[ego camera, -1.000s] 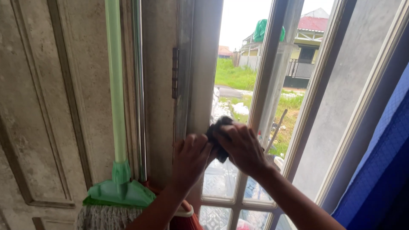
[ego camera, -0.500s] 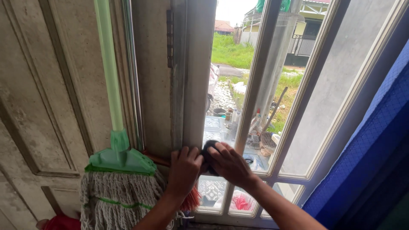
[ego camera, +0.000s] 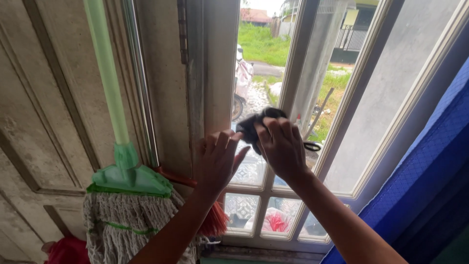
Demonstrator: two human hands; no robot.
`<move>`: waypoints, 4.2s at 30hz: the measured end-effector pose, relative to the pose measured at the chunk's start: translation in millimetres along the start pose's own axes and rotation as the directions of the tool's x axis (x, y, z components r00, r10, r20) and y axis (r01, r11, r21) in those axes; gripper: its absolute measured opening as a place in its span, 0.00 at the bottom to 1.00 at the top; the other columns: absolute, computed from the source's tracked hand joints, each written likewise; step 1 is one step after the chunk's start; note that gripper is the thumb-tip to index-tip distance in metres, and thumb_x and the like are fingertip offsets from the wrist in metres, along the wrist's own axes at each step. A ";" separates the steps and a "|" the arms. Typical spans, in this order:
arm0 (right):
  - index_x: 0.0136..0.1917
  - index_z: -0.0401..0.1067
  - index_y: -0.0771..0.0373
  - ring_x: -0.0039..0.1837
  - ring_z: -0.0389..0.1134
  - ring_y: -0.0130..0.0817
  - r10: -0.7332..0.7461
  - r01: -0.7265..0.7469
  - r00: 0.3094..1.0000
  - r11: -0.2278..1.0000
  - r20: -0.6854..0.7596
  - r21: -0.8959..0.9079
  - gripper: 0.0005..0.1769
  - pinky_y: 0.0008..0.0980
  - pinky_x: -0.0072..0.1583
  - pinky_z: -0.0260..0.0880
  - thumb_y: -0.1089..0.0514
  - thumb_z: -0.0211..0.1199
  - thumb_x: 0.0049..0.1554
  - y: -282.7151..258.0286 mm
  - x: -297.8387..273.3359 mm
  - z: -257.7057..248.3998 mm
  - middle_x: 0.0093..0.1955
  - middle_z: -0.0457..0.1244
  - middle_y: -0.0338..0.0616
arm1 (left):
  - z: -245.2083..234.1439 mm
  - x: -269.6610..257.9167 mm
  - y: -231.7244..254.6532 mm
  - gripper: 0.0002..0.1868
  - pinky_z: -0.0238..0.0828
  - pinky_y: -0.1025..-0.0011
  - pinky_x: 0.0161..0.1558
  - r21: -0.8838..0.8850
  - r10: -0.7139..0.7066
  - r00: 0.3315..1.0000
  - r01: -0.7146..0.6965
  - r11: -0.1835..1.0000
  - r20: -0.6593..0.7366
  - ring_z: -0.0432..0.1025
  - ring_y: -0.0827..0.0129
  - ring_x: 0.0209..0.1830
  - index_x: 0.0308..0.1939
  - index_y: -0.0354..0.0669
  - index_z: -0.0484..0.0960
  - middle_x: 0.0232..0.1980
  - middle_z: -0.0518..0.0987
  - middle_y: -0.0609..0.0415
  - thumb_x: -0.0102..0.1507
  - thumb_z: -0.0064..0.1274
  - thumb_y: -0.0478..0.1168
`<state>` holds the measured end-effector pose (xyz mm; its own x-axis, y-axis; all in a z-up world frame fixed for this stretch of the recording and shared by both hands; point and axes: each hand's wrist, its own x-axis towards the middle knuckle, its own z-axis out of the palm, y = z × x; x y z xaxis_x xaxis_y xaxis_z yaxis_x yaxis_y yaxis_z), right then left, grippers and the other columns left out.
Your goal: The person wipes the window frame and glass with a dark cloth. They briefly pick up a spray bottle and apply liquid to the cloth before continuing to wipe the frame and glass. The person works on one window throughout the clip.
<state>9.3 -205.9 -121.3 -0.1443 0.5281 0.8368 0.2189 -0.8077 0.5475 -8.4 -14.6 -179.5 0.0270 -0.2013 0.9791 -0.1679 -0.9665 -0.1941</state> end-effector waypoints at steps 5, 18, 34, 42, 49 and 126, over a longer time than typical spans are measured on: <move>0.47 0.76 0.49 0.51 0.64 0.39 -0.011 0.010 0.998 1.000 0.066 0.010 0.06 0.36 0.49 0.62 0.55 0.65 0.54 -25.2 -39.2 -15.8 0.47 0.61 0.36 | -7.3 -17.2 16.0 0.13 0.61 0.63 0.44 0.039 0.037 0.999 -0.038 0.999 0.025 0.70 0.69 0.43 0.47 0.64 0.77 0.46 0.74 0.66 0.64 0.57 0.57; 0.49 0.75 0.46 0.42 0.63 0.35 0.078 -0.106 0.987 0.974 0.142 0.200 0.04 0.34 0.48 0.64 0.51 0.63 0.60 -99.9 -99.6 -21.4 0.42 0.58 0.36 | -16.7 -93.3 5.7 0.15 0.59 0.56 0.48 0.010 0.133 0.876 -0.155 0.988 0.463 0.65 0.63 0.45 0.27 0.57 0.80 0.38 0.70 0.61 0.53 0.63 0.60; 0.44 0.71 0.52 0.47 0.63 0.39 -0.210 0.115 0.955 0.913 0.210 0.392 0.04 0.35 0.48 0.65 0.54 0.63 0.55 -88.5 -79.9 -19.5 0.48 0.59 0.38 | -41.0 -88.1 2.0 0.13 0.60 0.60 0.45 -0.020 -0.019 0.861 0.034 0.999 0.508 0.66 0.66 0.45 0.37 0.61 0.78 0.39 0.70 0.63 0.58 0.60 0.58; 0.55 0.73 0.51 0.53 0.62 0.44 -0.002 0.000 1.000 0.989 0.015 0.150 0.11 0.39 0.46 0.65 0.54 0.64 0.59 -38.2 4.4 -0.4 0.54 0.59 0.39 | -45.1 6.2 5.4 0.20 0.55 0.64 0.46 0.022 -0.086 0.984 0.084 0.996 0.158 0.67 0.69 0.48 0.55 0.56 0.80 0.45 0.71 0.64 0.64 0.60 0.58; 0.55 0.76 0.54 0.53 0.62 0.44 0.118 -0.112 0.993 0.970 -0.014 0.214 0.10 0.38 0.48 0.65 0.51 0.66 0.61 -57.3 -27.1 6.7 0.54 0.62 0.41 | -19.3 1.3 4.3 0.10 0.52 0.65 0.40 0.123 -0.009 0.999 0.003 0.992 0.042 0.64 0.66 0.39 0.36 0.53 0.79 0.39 0.69 0.62 0.68 0.57 0.50; 0.68 0.73 0.55 0.53 0.67 0.41 0.003 -0.021 0.980 0.996 -0.198 -0.091 0.25 0.38 0.59 0.67 0.52 0.56 0.58 30.5 85.5 16.5 0.67 0.65 0.42 | 20.1 137.7 -55.0 0.10 0.52 0.62 0.51 -0.049 0.202 0.944 -0.221 0.974 -0.261 0.69 0.65 0.50 0.55 0.59 0.80 0.51 0.77 0.64 0.73 0.46 0.46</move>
<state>19.5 -181.0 -33.0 -0.3319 0.4636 0.8216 0.1328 -0.8393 0.5272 24.3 7.6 -35.2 -0.2650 -0.3434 0.9010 -0.2175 -0.8891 -0.4028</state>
